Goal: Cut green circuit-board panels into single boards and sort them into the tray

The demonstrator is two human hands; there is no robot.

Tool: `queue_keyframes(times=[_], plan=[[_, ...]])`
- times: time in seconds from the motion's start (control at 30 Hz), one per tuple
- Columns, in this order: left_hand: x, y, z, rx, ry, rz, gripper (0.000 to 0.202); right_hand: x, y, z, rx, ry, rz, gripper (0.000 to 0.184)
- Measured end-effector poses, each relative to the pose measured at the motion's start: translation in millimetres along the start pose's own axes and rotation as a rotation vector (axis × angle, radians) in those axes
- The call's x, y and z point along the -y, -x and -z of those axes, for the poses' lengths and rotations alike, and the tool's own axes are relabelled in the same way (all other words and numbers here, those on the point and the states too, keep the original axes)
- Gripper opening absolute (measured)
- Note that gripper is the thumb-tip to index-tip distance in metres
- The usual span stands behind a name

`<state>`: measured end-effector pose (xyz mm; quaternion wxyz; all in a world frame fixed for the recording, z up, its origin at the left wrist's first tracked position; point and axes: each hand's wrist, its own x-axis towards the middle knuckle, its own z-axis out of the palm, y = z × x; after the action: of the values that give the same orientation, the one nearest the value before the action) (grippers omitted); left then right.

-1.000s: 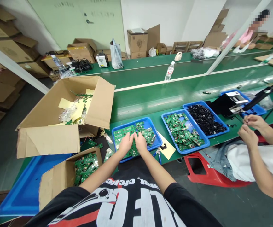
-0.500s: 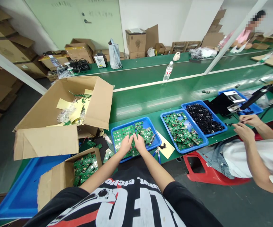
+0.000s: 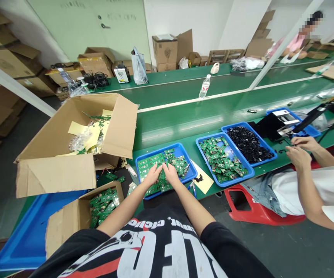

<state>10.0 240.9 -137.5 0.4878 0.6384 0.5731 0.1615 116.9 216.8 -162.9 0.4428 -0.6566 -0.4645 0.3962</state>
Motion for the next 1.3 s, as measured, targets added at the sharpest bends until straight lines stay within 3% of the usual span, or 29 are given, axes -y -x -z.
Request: queue_keyframes(times=[0.4, 0.63, 0.9, 1.13, 1.3], plan=[[-5, 4, -6.5, -0.048, -0.048, -0.002, 0.034, 4, 5, 1, 0.021, -0.016, -0.067, 0.038], [-7, 1, -5.4, -0.109, -0.276, -0.036, 0.032, 7, 2, 2, -0.007, 0.155, -0.065, 0.036], [-9, 4, -9.5, -0.119, -0.453, 0.040, 0.035, 7, 4, -5, -0.054, 0.394, -0.169, 0.033], [-8, -3, -11.1, -0.036, -0.420, 0.039, 0.033, -5, -5, 8, -0.032, 0.402, -0.238, 0.039], [-18, -23, -18.8, 0.141, -0.264, -0.025, 0.035, -19, -20, 34, -0.011, 0.352, -0.286, 0.032]])
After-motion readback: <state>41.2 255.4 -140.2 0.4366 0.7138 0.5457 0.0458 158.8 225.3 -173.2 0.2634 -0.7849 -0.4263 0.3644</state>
